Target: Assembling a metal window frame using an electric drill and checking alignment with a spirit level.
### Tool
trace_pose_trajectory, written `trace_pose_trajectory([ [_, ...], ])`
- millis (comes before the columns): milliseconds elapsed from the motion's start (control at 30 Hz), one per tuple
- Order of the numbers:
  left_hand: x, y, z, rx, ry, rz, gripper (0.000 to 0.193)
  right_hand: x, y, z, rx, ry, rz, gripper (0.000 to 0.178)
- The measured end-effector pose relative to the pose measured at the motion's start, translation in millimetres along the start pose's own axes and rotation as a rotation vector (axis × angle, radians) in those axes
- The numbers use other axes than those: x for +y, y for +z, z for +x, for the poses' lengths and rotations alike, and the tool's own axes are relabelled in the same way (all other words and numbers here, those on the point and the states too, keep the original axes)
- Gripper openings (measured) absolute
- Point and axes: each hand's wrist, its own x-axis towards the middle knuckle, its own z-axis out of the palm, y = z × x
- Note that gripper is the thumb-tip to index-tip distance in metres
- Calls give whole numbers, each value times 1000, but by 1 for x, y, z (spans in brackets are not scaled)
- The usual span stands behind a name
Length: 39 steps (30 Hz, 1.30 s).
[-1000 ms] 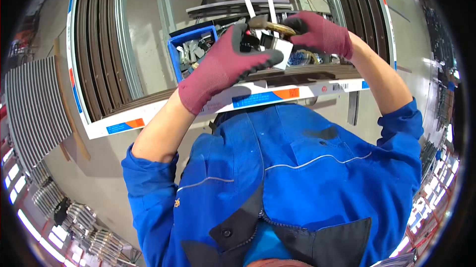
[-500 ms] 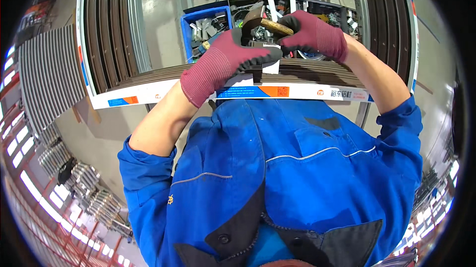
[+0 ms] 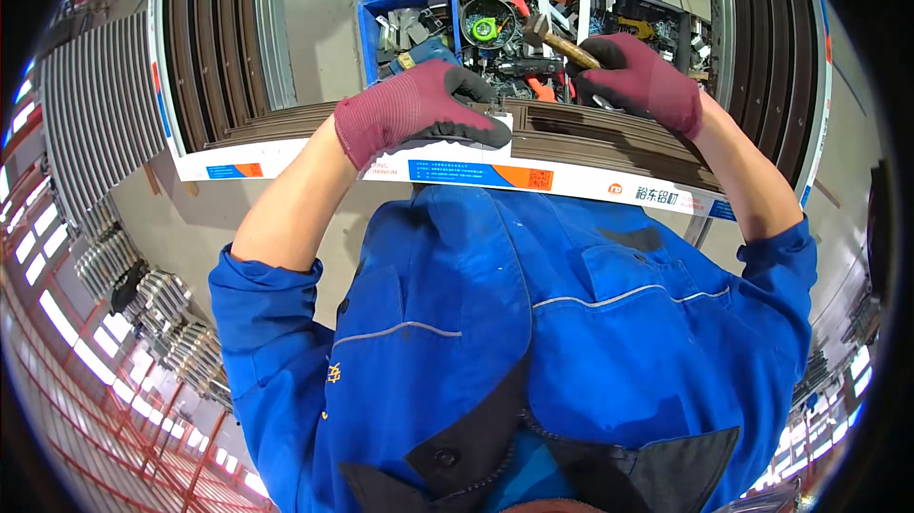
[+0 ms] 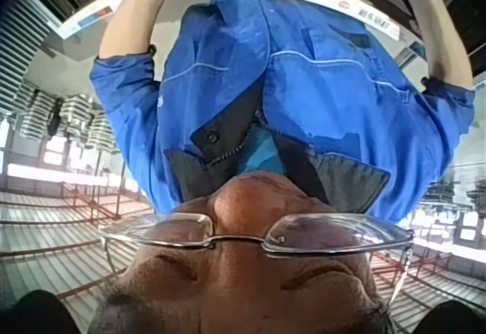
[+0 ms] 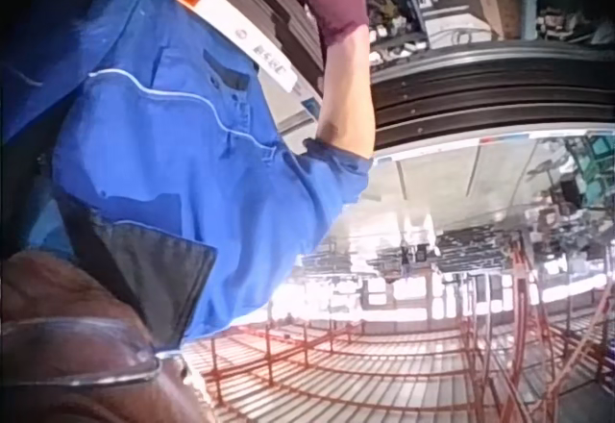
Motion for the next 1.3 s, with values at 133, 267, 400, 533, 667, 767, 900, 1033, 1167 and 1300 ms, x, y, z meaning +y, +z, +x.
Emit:
trace_pose_trajectory([
  [133, -2, -2, 1, 14, 48, 135, 66, -29, -10, -25, -1, 23, 68, 44],
  [267, 7, -3, 0, -38, 6, 49, 64, 8, -23, -20, 119, -184, -192, 52],
  [400, 13, -3, -7, -53, -10, -90, 60, -31, -10, -31, 94, -157, -21, 43],
  [533, 15, -8, -8, -79, -57, -80, 62, -65, -5, -23, -15, 82, 103, 38],
  [667, 3, -10, 1, -38, 0, 126, 69, -51, -10, -6, -101, 86, 53, 39],
  [767, 4, -12, 3, -66, 45, 144, 70, -37, -6, 5, -174, -122, -140, 42],
  [900, -2, -9, 0, -20, 107, 36, 68, -53, -25, 10, 27, -82, 98, 43],
  [1033, 14, -12, -1, -99, 73, 10, 70, -24, -16, 4, -30, -369, -587, 37],
  [1167, 10, -12, -3, -75, 96, 85, 70, -50, -32, 8, -45, 0, -310, 37],
  [1300, 8, -11, 0, -32, 59, 119, 69, -26, -5, 15, 53, -482, -641, 41],
])
